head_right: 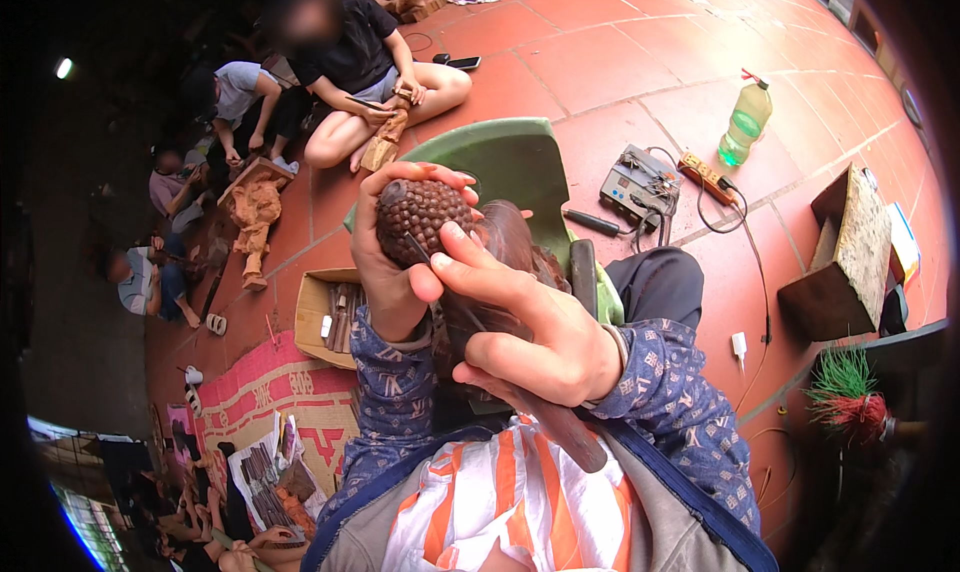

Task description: The person carves a dark, textured wooden object using a small chisel. They hold the object in their left hand and use the chisel in their right hand to shape the surface. The person rotates the object periodically to access different areas while continuing to carve.

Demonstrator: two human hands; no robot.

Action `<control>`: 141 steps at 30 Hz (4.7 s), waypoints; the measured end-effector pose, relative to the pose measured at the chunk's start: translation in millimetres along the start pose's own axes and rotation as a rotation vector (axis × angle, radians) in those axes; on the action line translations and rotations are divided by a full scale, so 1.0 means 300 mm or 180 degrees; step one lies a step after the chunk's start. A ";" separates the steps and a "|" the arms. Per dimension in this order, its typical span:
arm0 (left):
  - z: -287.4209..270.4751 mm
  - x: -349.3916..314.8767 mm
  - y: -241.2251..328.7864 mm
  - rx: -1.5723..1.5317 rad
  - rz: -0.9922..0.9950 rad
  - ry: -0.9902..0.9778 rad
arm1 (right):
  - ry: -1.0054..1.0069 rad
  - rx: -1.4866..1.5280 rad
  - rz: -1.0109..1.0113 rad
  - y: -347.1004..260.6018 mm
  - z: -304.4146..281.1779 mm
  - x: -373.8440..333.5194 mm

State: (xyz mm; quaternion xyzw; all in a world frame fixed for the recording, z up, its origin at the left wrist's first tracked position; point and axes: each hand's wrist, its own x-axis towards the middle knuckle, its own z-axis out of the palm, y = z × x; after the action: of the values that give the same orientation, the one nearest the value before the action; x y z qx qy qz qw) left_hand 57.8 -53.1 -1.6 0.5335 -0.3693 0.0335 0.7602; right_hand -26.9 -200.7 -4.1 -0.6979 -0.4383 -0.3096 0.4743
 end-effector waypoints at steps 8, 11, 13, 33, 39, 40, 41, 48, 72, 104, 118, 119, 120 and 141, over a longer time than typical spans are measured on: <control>0.003 -0.002 0.008 0.0038 -0.0066 0.0054 | 0.0173 0.0235 0.0128 0.021 0.007 -0.009; 0.007 -0.001 0.010 0.0065 -0.0057 0.0096 | 0.0277 0.0389 0.0081 0.041 0.013 -0.017; 0.009 -0.001 0.011 0.0088 -0.0048 0.0107 | 0.0360 0.0521 0.0071 0.053 0.020 -0.025; 0.006 0.004 0.007 -0.0080 0.0189 -0.0024 | 0.0703 0.1090 -0.0022 0.052 0.004 -0.016; 0.029 0.014 0.041 0.0087 -0.0205 0.0219 | 0.1278 0.1154 0.0008 0.070 -0.021 -0.046; 0.030 0.013 0.041 -0.0177 -0.0235 0.0271 | 0.1231 0.1182 -0.0093 0.074 -0.021 -0.045; 0.031 0.011 0.040 -0.0443 -0.0265 0.0321 | 0.1187 0.1132 -0.0057 0.070 -0.017 -0.045; 0.005 -0.001 0.014 -0.0298 -0.0009 0.0051 | 0.0606 0.0043 0.0405 -0.002 -0.029 -0.053; -0.014 -0.007 -0.007 -0.0009 0.0021 -0.0112 | 0.0028 0.0099 -0.0290 0.025 -0.004 -0.067; -0.019 -0.006 0.001 -0.0150 0.0038 -0.0287 | -0.0144 -0.0501 -0.0051 0.014 0.070 -0.068; -0.020 -0.005 -0.002 -0.0192 0.0073 -0.0333 | -0.0276 -0.0420 -0.0098 0.029 0.062 -0.084; -0.020 -0.004 -0.003 -0.0199 0.0076 -0.0331 | -0.0285 -0.0382 -0.0098 0.027 0.059 -0.083; -0.019 -0.004 -0.005 -0.0206 0.0079 -0.0329 | -0.0293 -0.0346 -0.0097 0.025 0.056 -0.081; 0.004 -0.009 0.000 0.0019 -0.0023 0.0021 | -0.0386 -0.0491 0.0522 -0.100 0.024 -0.013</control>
State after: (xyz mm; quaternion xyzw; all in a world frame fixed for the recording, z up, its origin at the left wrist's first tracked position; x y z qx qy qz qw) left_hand 55.1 -53.2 -3.2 0.5370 -0.3648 0.0337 0.7599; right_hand -55.5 -190.4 1.7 -0.7832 -0.3825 -0.2599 0.4156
